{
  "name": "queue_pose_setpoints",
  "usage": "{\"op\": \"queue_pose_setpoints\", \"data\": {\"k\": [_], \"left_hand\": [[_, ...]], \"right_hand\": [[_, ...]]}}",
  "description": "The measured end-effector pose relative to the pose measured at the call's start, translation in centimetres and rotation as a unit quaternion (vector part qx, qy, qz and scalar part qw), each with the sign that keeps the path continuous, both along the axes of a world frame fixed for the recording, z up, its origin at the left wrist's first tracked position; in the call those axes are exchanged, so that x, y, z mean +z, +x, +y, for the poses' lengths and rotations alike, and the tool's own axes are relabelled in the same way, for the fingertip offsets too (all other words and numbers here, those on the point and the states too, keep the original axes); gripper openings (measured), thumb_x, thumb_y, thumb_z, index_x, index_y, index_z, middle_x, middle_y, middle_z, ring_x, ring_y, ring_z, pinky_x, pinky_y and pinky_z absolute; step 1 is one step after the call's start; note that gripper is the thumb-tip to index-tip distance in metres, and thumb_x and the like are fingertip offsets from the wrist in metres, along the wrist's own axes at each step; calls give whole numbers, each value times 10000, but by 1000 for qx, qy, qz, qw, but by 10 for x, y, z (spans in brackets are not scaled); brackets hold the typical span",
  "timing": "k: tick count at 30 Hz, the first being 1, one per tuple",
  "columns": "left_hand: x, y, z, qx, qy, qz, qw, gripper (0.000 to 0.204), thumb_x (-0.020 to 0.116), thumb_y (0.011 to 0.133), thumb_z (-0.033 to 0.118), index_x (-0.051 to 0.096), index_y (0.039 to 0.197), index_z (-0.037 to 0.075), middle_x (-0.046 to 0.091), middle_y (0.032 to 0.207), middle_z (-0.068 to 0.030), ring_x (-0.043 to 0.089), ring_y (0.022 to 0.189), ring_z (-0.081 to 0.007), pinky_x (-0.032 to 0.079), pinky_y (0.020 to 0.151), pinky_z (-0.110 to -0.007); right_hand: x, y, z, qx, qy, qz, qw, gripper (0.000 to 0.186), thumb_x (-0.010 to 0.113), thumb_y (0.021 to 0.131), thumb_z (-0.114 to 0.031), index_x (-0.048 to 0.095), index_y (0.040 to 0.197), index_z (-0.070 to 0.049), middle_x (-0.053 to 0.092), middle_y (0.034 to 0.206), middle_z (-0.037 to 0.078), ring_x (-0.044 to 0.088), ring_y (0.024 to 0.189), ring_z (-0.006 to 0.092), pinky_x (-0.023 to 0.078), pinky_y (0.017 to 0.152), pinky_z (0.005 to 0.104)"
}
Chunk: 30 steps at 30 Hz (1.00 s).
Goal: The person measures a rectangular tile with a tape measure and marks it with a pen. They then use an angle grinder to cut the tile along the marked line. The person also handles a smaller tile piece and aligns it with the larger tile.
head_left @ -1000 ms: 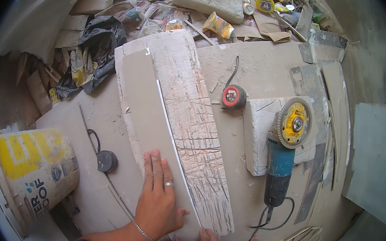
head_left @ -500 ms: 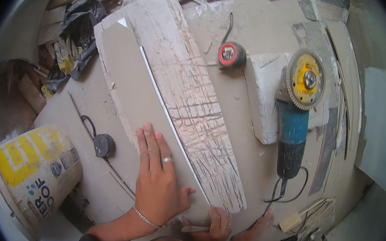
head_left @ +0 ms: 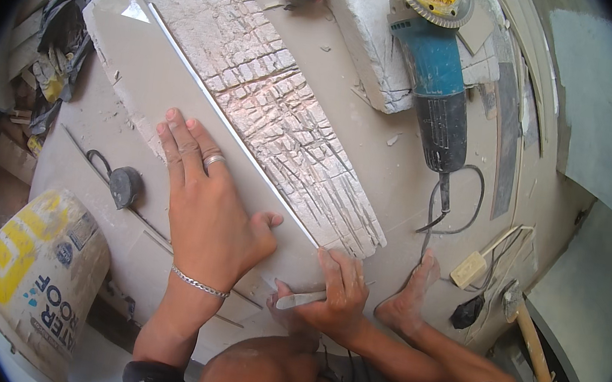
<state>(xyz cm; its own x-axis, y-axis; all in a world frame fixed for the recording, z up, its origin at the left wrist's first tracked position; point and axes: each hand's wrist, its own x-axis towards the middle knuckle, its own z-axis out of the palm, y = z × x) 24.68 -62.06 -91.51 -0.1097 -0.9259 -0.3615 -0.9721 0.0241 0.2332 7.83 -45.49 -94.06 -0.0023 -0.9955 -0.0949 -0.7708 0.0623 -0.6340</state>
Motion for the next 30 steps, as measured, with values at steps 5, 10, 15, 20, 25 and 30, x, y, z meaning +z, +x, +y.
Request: {"op": "queue_pose_setpoints", "data": {"k": [5, 10, 15, 20, 25, 30], "left_hand": [[1, -2, -1, 0, 5, 0, 1000, 1312, 955, 659, 272, 212, 1581, -295, 170, 1696, -502, 177, 1627, -605, 222, 1354, -495], [3, -1, -1, -7, 7, 4, 1000, 1282, 938, 667, 261, 224, 1563, -313, 170, 1680, -523, 162, 1622, -622, 208, 1356, -494], [4, -1, -1, -11, 3, 17, 1000, 1214, 911, 676, 212, 252, 1531, -342, 177, 1649, -558, 148, 1614, -645, 194, 1356, -489], [3, 1, -1, -17, 0, 16, 1000, 1218, 911, 682, 229, 251, 1532, -341, 175, 1651, -556, 144, 1614, -646, 194, 1354, -499], [2, 3, 0, -14, 2, 22, 1000, 1231, 916, 684, 250, 250, 1538, -335, 171, 1656, -552, 134, 1617, -644, 195, 1355, -502], [-1, 4, 2, -9, -2, 8, 1000, 1282, 907, 679, 290, 210, 1581, -296, 160, 1698, -504, 164, 1629, -610, 213, 1355, -494]], "right_hand": [[-3, 0, 1, -5, -4, 1, 1000, 730, 926, 800, -401, 687, 1283, 92, 669, 1163, 200, 676, 987, 401, 603, 804, 463], [-5, 2, 2, -5, -22, 13, 1000, 773, 959, 689, -348, 661, 1274, 61, 666, 1138, 202, 682, 956, 394, 601, 780, 458], [-5, 3, 3, -8, -21, 19, 1000, 772, 956, 686, -344, 665, 1274, 62, 666, 1148, 202, 681, 959, 391, 602, 783, 453], [-6, 5, 5, -21, -16, 10, 1000, 782, 958, 679, -346, 667, 1282, 59, 667, 1157, 197, 683, 964, 383, 604, 781, 448], [-3, 7, 5, -23, -15, 10, 1000, 770, 947, 738, -368, 674, 1295, 88, 668, 1169, 201, 684, 976, 393, 606, 804, 461], [-4, 6, 7, -21, -13, 12, 1000, 768, 942, 765, -383, 677, 1294, 106, 662, 1168, 209, 683, 988, 402, 604, 817, 468]]}}
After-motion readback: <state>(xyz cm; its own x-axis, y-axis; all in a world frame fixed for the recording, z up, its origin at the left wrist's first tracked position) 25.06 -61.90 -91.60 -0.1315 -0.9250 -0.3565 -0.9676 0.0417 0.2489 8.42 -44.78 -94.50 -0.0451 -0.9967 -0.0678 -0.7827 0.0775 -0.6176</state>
